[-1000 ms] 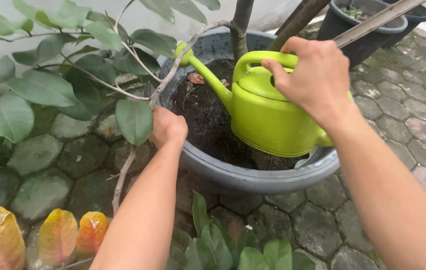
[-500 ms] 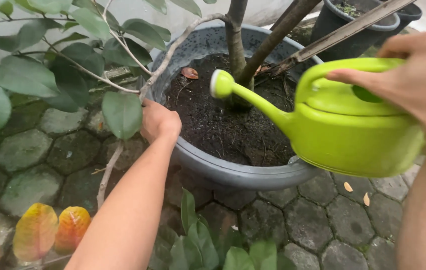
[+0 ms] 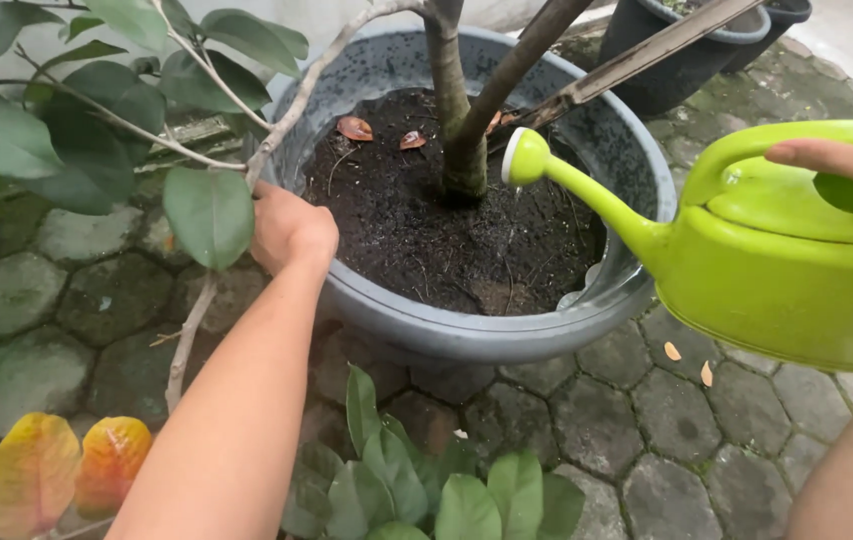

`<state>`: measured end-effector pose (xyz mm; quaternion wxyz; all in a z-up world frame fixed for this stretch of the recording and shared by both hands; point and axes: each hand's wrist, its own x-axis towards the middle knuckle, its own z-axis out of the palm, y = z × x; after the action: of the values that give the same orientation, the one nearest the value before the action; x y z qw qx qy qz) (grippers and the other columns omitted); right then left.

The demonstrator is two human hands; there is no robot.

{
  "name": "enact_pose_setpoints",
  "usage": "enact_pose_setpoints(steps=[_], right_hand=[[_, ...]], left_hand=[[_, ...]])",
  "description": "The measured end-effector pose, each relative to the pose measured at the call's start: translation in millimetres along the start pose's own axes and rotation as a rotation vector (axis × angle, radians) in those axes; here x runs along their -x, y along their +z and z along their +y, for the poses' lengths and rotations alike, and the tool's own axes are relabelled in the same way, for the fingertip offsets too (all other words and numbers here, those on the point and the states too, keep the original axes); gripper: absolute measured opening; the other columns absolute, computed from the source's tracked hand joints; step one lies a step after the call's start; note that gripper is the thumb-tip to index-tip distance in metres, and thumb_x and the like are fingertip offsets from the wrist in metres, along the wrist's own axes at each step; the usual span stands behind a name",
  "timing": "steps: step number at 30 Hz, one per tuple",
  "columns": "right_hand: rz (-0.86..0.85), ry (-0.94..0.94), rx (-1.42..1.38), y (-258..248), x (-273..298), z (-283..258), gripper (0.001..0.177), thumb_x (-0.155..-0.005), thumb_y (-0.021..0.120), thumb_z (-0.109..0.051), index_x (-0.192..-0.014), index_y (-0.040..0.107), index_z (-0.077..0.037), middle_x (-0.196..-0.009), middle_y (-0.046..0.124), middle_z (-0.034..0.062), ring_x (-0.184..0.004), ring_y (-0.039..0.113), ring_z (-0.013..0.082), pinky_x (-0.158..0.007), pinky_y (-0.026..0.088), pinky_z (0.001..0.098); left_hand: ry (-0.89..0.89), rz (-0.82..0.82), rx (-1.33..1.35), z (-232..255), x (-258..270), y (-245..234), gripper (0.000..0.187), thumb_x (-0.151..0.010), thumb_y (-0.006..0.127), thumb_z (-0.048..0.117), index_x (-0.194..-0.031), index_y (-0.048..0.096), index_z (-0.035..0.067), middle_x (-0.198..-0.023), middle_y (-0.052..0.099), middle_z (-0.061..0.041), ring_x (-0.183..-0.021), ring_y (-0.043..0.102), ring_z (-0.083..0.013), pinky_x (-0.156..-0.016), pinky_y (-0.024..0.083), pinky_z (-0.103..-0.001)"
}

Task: Watering a large potted plant in an outdoor garden using a green watering can.

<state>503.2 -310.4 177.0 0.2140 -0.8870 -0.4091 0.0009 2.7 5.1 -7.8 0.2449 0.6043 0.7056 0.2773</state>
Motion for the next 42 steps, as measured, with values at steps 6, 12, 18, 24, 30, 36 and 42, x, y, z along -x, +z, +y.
enact_pose_setpoints(steps=[6,12,18,24,30,36,42], right_hand=[[0.179,-0.030,0.129,-2.8,50.5,-59.5,0.074,-0.085,0.093,-0.049,-0.101,0.066,0.019,-0.087,0.072,0.0258,-0.069,0.072,0.0300,-0.069,0.060,0.0409],[0.412,-0.626,0.368,1.3,83.7,-141.7,0.051,-0.093,0.092,-0.047,-0.108,0.080,0.000,-0.090,0.074,0.0141,-0.070,0.070,0.0245,-0.078,0.060,0.0374],[0.516,-0.711,0.546,22.6,124.5,-243.1,0.030,-0.089,0.088,-0.048,-0.111,0.085,-0.028,-0.074,0.069,0.0011,-0.065,0.067,0.0234,-0.059,0.054,0.0379],[0.494,-0.791,0.411,74.0,113.3,-269.8,0.023,-0.095,0.082,-0.041,-0.116,0.084,-0.032,-0.077,0.067,0.0029,-0.068,0.067,0.0254,-0.054,0.049,0.0425],[0.538,-0.819,0.242,115.7,119.6,-308.9,0.024,-0.092,0.081,-0.033,-0.115,0.084,-0.025,-0.080,0.067,0.0079,-0.068,0.066,0.0302,-0.056,0.050,0.0456],[0.370,-0.732,0.275,141.5,94.8,-352.7,0.018,-0.086,0.079,-0.024,-0.100,0.084,-0.015,-0.082,0.071,0.0188,-0.068,0.069,0.0378,-0.057,0.054,0.0475],[0.340,-0.664,0.437,153.2,68.6,-392.3,0.005,-0.078,0.071,-0.005,-0.080,0.076,-0.005,-0.076,0.071,0.0186,-0.072,0.073,0.0381,-0.063,0.058,0.0456]], left_hand=[[-0.038,-0.032,0.006,6.9,6.1,-9.3,0.071,-0.084,0.077,0.020,-0.141,0.038,0.000,-0.125,0.064,-0.024,-0.110,0.067,-0.0403,-0.095,0.054,-0.050],[-0.017,0.032,-0.017,2.6,-0.5,1.2,0.083,-0.080,0.079,0.018,-0.146,0.031,-0.001,-0.136,0.053,-0.026,-0.116,0.062,-0.0419,-0.095,0.054,-0.051],[-0.118,-0.024,-0.033,11.7,6.2,-4.0,0.099,-0.080,0.081,0.019,-0.156,0.018,0.006,-0.151,0.037,-0.022,-0.130,0.050,-0.0427,-0.102,0.050,-0.052],[-0.089,0.008,-0.040,7.9,3.2,-0.7,0.101,-0.078,0.081,0.020,-0.156,0.017,0.007,-0.154,0.033,-0.022,-0.132,0.047,-0.0416,-0.102,0.049,-0.050],[-0.084,-0.034,-0.049,6.8,1.3,-5.1,0.090,-0.082,0.078,0.022,-0.154,0.026,0.002,-0.143,0.050,-0.026,-0.121,0.061,-0.0415,-0.101,0.053,-0.050],[-0.047,-0.022,0.006,6.5,2.9,-8.7,0.076,-0.083,0.075,0.020,-0.147,0.038,0.000,-0.133,0.061,-0.026,-0.118,0.065,-0.0402,-0.100,0.053,-0.049],[0.003,0.017,0.082,-0.2,4.3,-4.3,0.060,-0.081,0.074,0.015,-0.134,0.053,0.000,-0.128,0.063,-0.025,-0.112,0.066,-0.0407,-0.094,0.055,-0.049]])
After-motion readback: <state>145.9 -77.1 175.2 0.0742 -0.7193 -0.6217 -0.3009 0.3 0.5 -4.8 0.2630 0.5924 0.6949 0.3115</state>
